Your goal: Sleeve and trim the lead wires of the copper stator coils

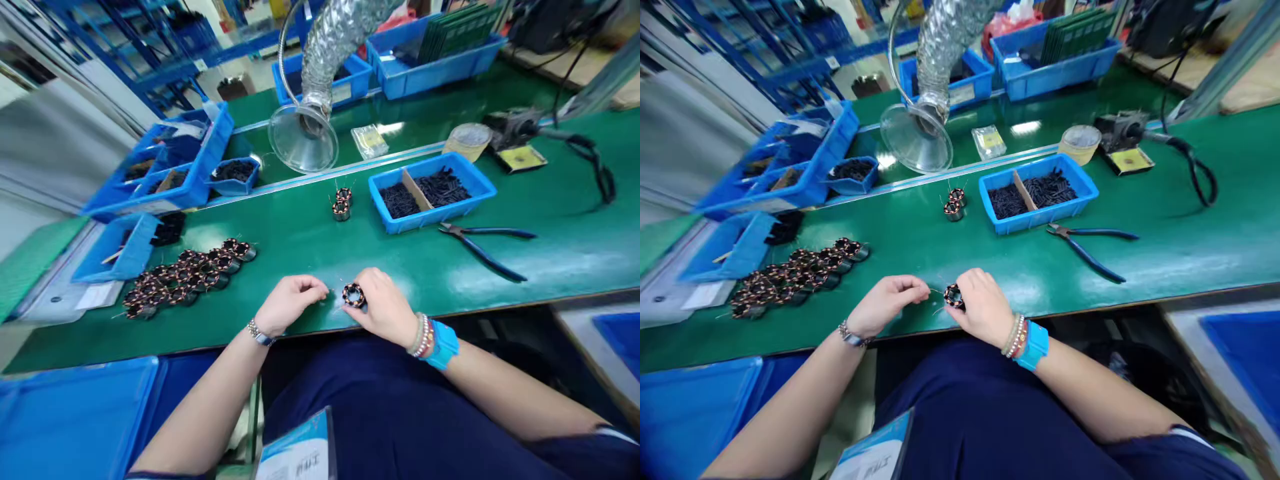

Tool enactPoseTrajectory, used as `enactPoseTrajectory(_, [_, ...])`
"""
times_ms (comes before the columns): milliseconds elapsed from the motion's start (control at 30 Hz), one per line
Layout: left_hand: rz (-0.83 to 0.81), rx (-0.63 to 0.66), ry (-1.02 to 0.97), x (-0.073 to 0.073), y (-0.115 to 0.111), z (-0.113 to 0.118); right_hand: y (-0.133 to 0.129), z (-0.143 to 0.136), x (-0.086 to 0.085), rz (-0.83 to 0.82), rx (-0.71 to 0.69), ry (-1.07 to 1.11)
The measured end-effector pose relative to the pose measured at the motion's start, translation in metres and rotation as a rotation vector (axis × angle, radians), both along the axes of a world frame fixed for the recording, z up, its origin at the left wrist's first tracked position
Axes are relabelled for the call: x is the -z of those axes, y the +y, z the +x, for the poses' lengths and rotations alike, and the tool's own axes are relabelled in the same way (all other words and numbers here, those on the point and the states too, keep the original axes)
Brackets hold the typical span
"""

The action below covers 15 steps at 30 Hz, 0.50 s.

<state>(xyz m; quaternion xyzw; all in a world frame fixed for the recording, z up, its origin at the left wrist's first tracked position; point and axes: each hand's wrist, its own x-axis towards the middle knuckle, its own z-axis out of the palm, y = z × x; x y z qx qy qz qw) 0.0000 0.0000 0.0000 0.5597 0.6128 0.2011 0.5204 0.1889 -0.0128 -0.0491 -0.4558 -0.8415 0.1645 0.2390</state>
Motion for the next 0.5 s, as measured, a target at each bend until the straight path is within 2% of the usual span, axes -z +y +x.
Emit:
enactPoseTrajectory(300, [0.0,-0.046,-0.148,0.001,0.0027,-0.0022,0.0008,-0.0004,-0.0003,0.02,0.0,0.029])
enactPoseTrajectory(400, [0.096,-0.026,-0.059,-0.0003,0.0007,-0.0063,0.0013,-0.0002,-0.0008,0.02,0.005,0.023])
enactPoseTrajectory(500, [0.284,0.118,0.064,0.0019,-0.0021,-0.0054,0.0018,-0.0001,-0.0005,0.013,0.003,0.019])
